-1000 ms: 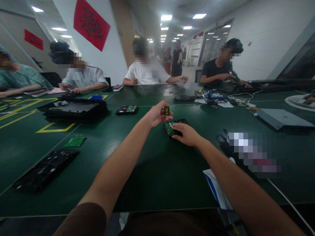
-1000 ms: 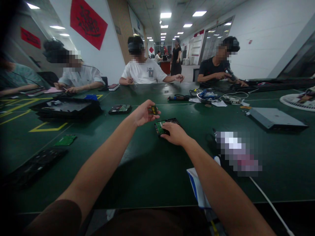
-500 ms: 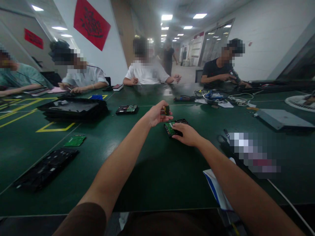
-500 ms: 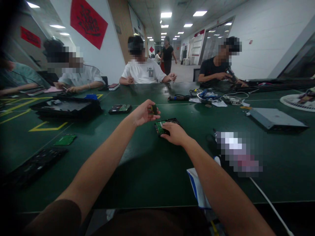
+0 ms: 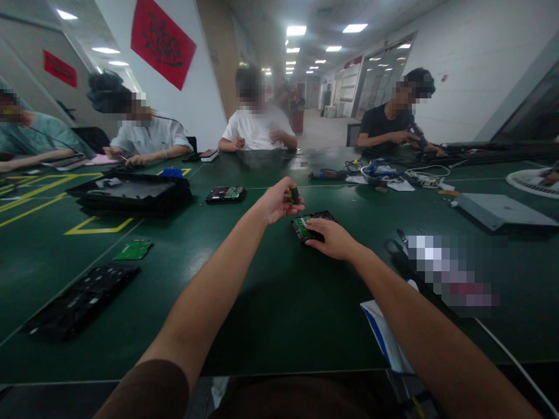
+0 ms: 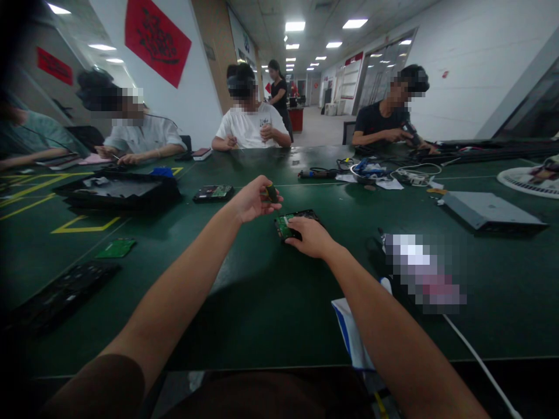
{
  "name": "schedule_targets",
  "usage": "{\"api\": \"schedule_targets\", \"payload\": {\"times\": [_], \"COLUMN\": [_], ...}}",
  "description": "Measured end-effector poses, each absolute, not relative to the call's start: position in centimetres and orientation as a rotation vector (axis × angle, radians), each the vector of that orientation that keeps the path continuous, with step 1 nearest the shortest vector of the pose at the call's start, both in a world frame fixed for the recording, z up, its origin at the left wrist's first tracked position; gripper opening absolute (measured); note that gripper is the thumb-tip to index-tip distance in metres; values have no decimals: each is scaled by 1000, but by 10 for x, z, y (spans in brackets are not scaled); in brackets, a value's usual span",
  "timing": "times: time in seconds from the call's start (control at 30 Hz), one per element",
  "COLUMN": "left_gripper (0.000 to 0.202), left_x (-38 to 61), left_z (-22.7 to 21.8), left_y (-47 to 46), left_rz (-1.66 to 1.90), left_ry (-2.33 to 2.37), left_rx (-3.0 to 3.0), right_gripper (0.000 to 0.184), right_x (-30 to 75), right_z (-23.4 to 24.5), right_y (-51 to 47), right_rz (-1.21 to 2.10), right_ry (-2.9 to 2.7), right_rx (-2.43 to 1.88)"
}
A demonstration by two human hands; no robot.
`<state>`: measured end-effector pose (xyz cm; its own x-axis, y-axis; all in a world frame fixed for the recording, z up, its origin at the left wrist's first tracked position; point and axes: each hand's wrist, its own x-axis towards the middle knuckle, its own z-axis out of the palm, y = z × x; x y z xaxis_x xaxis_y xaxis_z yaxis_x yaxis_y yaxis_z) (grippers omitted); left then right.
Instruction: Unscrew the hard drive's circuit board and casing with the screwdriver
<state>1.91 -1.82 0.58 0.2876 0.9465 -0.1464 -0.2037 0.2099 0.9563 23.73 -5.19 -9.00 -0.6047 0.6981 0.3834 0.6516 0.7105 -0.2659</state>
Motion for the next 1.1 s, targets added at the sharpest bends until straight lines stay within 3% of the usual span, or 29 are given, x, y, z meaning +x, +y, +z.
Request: {"api": "schedule_targets", "payload": {"times": [1.1], "left_gripper": [26], "left_x": [18], "left_z": [11], "left_y": [-21], "left_rz": [1015], "left_ry": [986], "left_rx": [1126], "right_gripper": [49], "right_x": [237], "right_z": [-86], "right_y": [-53], "right_rz": [153], "right_ry": [-2467], "right_rx": [-1042]}}
